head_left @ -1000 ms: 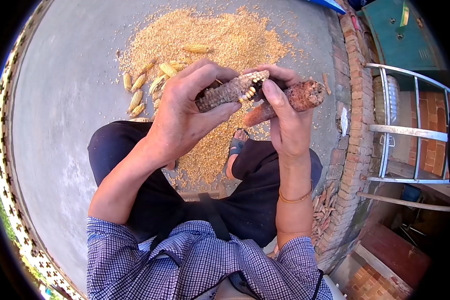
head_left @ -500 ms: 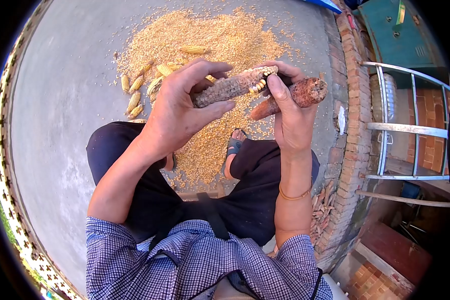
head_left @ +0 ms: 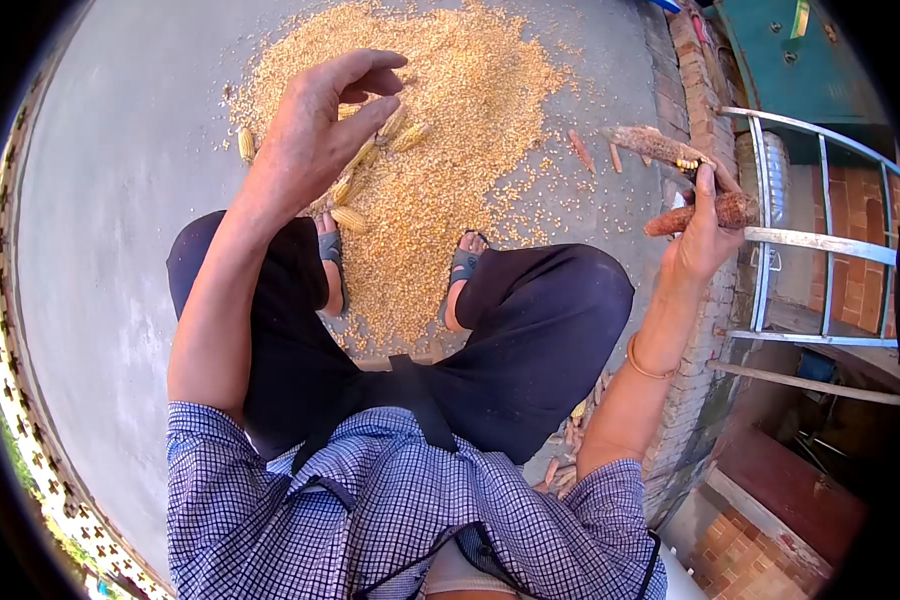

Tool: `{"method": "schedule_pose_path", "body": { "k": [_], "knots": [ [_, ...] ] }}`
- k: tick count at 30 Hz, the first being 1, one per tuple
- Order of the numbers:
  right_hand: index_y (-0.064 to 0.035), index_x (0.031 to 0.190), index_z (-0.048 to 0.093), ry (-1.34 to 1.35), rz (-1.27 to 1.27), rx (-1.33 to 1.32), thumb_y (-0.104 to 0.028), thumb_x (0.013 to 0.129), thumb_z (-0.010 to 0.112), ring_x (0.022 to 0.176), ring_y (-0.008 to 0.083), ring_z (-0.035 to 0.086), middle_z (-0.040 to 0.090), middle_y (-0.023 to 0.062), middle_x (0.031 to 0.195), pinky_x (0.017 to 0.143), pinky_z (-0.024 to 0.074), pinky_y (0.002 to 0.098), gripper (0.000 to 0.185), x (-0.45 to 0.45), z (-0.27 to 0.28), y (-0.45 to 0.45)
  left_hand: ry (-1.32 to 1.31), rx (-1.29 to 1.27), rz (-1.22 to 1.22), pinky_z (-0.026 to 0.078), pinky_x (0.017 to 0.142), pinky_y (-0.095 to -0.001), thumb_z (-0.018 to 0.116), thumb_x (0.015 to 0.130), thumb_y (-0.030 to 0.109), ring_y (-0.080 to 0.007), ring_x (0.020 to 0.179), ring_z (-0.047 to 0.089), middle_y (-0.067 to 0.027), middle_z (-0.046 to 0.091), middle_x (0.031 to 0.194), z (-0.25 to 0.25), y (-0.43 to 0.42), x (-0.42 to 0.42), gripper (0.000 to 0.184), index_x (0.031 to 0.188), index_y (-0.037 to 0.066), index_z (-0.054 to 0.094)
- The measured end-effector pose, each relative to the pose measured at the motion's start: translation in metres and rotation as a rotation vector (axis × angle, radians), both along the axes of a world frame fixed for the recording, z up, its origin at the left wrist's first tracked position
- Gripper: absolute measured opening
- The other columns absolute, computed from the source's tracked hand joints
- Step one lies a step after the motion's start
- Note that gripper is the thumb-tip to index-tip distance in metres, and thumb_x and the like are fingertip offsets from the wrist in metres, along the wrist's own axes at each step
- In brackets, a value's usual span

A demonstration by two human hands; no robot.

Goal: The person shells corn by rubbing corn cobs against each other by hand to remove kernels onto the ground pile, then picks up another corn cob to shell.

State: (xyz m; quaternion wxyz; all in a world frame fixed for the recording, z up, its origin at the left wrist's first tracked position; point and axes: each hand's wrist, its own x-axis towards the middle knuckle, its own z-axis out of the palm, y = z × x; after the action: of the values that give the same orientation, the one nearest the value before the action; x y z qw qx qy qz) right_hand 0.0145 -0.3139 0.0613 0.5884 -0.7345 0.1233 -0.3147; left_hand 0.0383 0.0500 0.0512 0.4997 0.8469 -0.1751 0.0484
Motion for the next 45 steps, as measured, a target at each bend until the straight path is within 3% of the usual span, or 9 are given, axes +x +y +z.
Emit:
{"method": "schedule_pose_path", "body": {
  "k": [3,7,10,17,24,28,33,39,45],
  "knots": [
    [0.0018,0.097,0.069,0.046,-0.084,-0.405,-0.009,0.088,0.070,0.075,0.0108,0.059,0.068,0.0043,0.090,0.068,0.0471,0.0273,0.014,-0.043,-0.071,-0.144,-0.057,0.096,-0.030,0.048,0.098,-0.0314,0.061,0.095,0.016,-0.0165,0.105,0.063,-0.0070,0.069,0.104,0.005,0.022,0.004,0.032,0.124,0.003,0.061],
    [0.0004,0.099,0.068,0.953,-0.354,-1.057,-0.035,0.080,0.075,0.088,0.0403,0.065,0.068,0.0225,0.093,0.077,0.0488,0.0470,0.041,-0.215,-0.092,-0.232,0.010,0.052,0.015,0.046,0.099,-0.0308,0.058,0.098,0.019,-0.0166,0.105,0.063,-0.0086,0.068,0.108,0.017,0.079,0.002,0.033,0.124,0.000,0.061],
    [-0.0007,0.096,0.068,1.681,-0.403,-1.002,-0.027,0.073,0.070,0.096,0.0395,0.065,0.068,0.0237,0.096,0.081,0.0500,0.0476,0.035,-0.334,-0.098,-0.269,0.064,0.074,0.077,0.048,0.096,-0.0311,0.058,0.097,0.017,-0.0157,0.101,0.063,-0.0086,0.067,0.105,0.014,0.114,-0.007,0.032,0.125,0.000,0.061],
    [0.0004,0.097,0.070,1.320,-0.486,-0.984,-0.032,0.080,0.068,0.093,0.0441,0.064,0.066,0.0281,0.094,0.079,0.0491,0.0507,0.036,-0.280,-0.082,-0.216,-0.147,0.714,-0.131,0.050,0.077,-0.0419,0.061,0.083,0.002,-0.0342,0.085,0.063,-0.0148,0.062,0.092,0.017,0.027,-0.045,0.021,0.103,-0.003,0.059],
    [0.0014,0.103,0.068,0.273,0.109,-0.945,-0.007,0.086,0.069,0.069,0.0181,0.063,0.069,0.0110,0.086,0.066,0.0506,0.0324,0.019,-0.084,0.015,-0.051,-0.396,1.245,-0.389,0.040,0.071,-0.0344,0.062,0.082,0.014,-0.0164,0.076,0.058,-0.0038,0.056,0.079,0.013,-0.040,-0.057,0.010,0.084,0.005,0.063],
    [0.0010,0.110,0.066,0.481,0.619,-0.244,0.001,0.086,0.068,0.075,0.0069,0.059,0.065,0.0045,0.088,0.064,0.0475,0.0203,0.024,-0.068,0.069,0.077,-0.413,1.306,-0.336,0.037,0.067,-0.0339,0.063,0.081,0.017,-0.0152,0.074,0.056,-0.0026,0.054,0.078,0.002,-0.042,-0.050,0.011,0.083,0.006,0.064],
    [-0.0005,0.111,0.066,0.316,1.019,-0.237,0.006,0.082,0.069,0.077,0.0084,0.060,0.066,0.0066,0.093,0.067,0.0490,0.0221,0.030,-0.074,0.059,0.167,-0.475,1.368,-0.296,0.038,0.069,-0.0354,0.061,0.082,0.020,-0.0157,0.072,0.054,-0.0011,0.052,0.076,-0.011,-0.042,-0.043,0.014,0.081,0.006,0.063],
    [-0.0008,0.103,0.063,0.212,1.151,-0.584,-0.001,0.066,0.073,0.091,0.0369,0.063,0.062,0.0149,0.096,0.078,0.0516,0.0398,0.038,-0.097,0.049,0.242,-0.404,1.478,-0.451,0.036,0.065,-0.0330,0.057,0.089,0.026,-0.0138,0.066,0.047,0.0017,0.049,0.069,-0.037,-0.071,-0.051,0.022,0.075,0.009,0.061],
    [-0.0035,0.093,0.066,0.300,1.229,-0.723,-0.006,0.069,0.071,0.089,0.0331,0.062,0.062,0.0119,0.091,0.093,0.0383,0.0518,0.024,-0.088,0.020,0.242,-0.601,1.271,-0.485,0.046,0.065,-0.0364,0.056,0.090,0.019,-0.0166,0.074,0.059,-0.0018,0.061,0.078,-0.073,-0.066,-0.071,0.018,0.079,0.009,0.064]
  ]
}}
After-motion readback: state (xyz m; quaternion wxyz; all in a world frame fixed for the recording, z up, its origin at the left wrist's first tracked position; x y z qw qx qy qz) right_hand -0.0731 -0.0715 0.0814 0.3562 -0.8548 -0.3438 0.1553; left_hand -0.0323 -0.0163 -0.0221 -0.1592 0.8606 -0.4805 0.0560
